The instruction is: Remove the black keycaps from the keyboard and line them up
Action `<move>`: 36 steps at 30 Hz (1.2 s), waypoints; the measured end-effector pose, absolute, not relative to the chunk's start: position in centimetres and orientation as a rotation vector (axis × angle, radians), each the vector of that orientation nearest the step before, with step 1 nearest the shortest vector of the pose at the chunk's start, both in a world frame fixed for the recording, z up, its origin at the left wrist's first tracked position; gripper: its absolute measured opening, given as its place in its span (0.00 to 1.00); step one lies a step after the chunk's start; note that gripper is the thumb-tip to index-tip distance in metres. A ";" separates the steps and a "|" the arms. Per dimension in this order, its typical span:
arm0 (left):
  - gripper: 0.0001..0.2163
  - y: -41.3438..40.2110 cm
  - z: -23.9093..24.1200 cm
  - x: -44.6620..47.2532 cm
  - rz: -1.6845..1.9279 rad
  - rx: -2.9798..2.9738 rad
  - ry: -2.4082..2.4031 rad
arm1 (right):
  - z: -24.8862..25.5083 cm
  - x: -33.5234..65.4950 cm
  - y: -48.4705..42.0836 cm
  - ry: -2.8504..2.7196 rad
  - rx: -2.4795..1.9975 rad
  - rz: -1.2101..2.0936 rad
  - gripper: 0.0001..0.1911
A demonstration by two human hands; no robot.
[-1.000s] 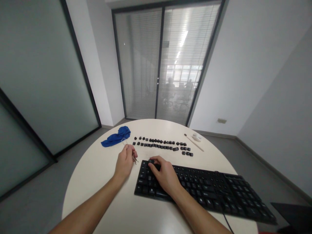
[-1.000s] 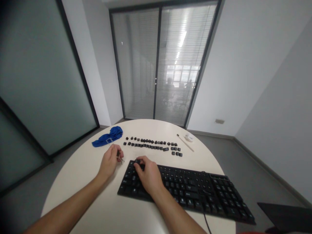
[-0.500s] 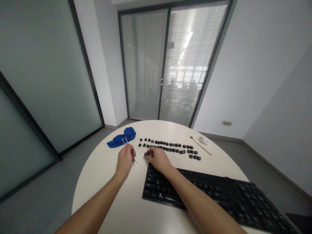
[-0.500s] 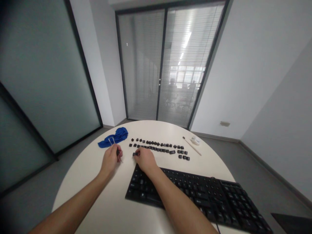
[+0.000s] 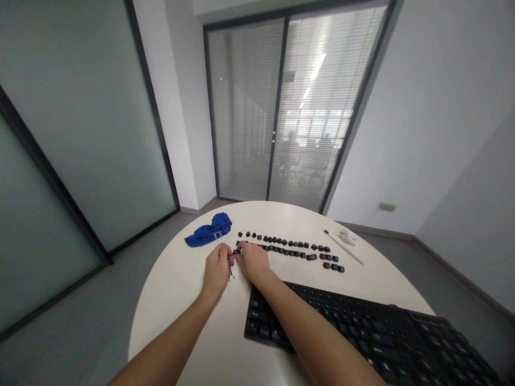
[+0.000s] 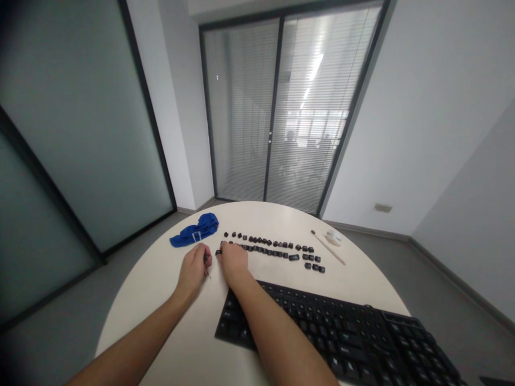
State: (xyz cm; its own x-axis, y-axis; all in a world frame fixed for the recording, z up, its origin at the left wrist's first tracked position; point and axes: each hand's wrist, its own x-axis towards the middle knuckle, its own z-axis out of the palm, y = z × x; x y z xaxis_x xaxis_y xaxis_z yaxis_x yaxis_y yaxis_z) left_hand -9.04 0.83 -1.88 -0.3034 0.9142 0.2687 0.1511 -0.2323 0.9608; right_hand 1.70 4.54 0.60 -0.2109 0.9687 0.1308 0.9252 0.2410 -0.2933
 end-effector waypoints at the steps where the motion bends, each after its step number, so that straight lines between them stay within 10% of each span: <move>1: 0.15 0.9 -1.9 -9.1 1.598 1.316 1.411 | 0.5 1.6 4.7 -2.237 -1.764 0.208 0.11; 36: 0.14 0.5 -2.0 -8.8 1.554 1.305 1.376 | -0.8 2.0 4.6 -2.168 -1.744 0.148 0.13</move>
State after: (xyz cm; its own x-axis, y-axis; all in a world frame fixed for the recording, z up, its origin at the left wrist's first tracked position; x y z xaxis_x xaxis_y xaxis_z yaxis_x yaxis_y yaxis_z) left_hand -8.76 0.51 -1.95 -0.2692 0.9326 0.2404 0.1259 -0.2134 0.9688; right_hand 1.96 4.60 -0.85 -0.1787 0.9620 0.2063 0.9252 0.2356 -0.2974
